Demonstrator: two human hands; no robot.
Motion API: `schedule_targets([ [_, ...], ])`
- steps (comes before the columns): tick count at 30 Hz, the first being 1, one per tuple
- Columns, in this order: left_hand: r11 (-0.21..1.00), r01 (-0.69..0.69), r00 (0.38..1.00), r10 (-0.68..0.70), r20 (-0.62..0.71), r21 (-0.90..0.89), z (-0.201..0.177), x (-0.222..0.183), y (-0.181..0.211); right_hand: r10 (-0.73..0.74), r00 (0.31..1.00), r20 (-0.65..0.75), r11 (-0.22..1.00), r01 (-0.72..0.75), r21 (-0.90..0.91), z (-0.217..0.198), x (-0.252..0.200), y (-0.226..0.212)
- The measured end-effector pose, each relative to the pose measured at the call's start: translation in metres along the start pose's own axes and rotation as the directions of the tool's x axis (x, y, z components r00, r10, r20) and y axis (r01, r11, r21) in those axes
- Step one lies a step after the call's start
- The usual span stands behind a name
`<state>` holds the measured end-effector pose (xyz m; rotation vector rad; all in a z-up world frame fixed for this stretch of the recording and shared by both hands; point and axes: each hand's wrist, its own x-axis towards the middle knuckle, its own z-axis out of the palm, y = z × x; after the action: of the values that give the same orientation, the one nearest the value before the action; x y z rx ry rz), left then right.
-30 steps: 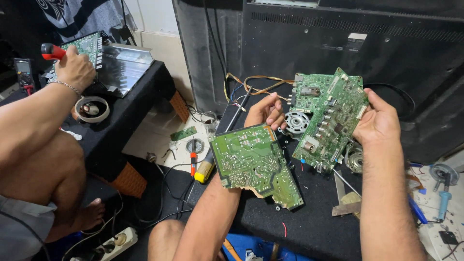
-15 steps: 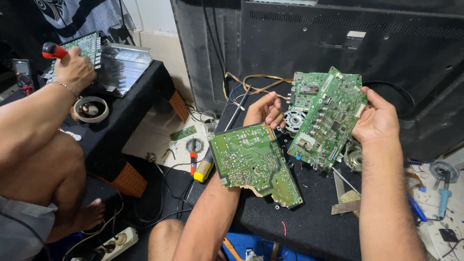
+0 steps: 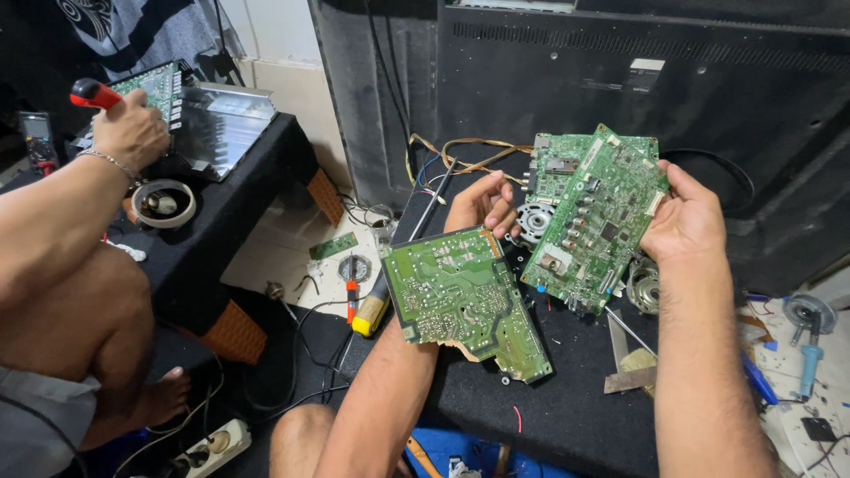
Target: Inspecting and manipulating various circuit boards from a disassembled television, using a small blade for probing or cleaning.
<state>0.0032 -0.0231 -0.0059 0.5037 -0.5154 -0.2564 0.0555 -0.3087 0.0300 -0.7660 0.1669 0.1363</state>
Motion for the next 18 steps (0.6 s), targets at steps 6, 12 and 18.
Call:
schedule_targets([
  [6, 0.999, 0.028, 0.998, -0.025, -0.063, 0.044, -0.011, 0.001, -0.004, 0.01, 1.0, 0.025, 1.0, -0.01, 0.028, -0.013, 0.014, 0.002],
  [12, 0.969, 0.197, 0.895, -0.116, -0.431, 0.148, -0.04, 0.01, -0.012, 0.017, 1.0, -0.009, 0.999, -0.016, 0.034, -0.014, 0.015, 0.004],
  [18, 0.862, 0.322, 0.756, 0.014, -0.654, 0.391, -0.056, 0.018, -0.017, -0.01, 0.992, -0.128, 0.986, 0.031, 0.164, -0.037, 0.047, 0.007],
])
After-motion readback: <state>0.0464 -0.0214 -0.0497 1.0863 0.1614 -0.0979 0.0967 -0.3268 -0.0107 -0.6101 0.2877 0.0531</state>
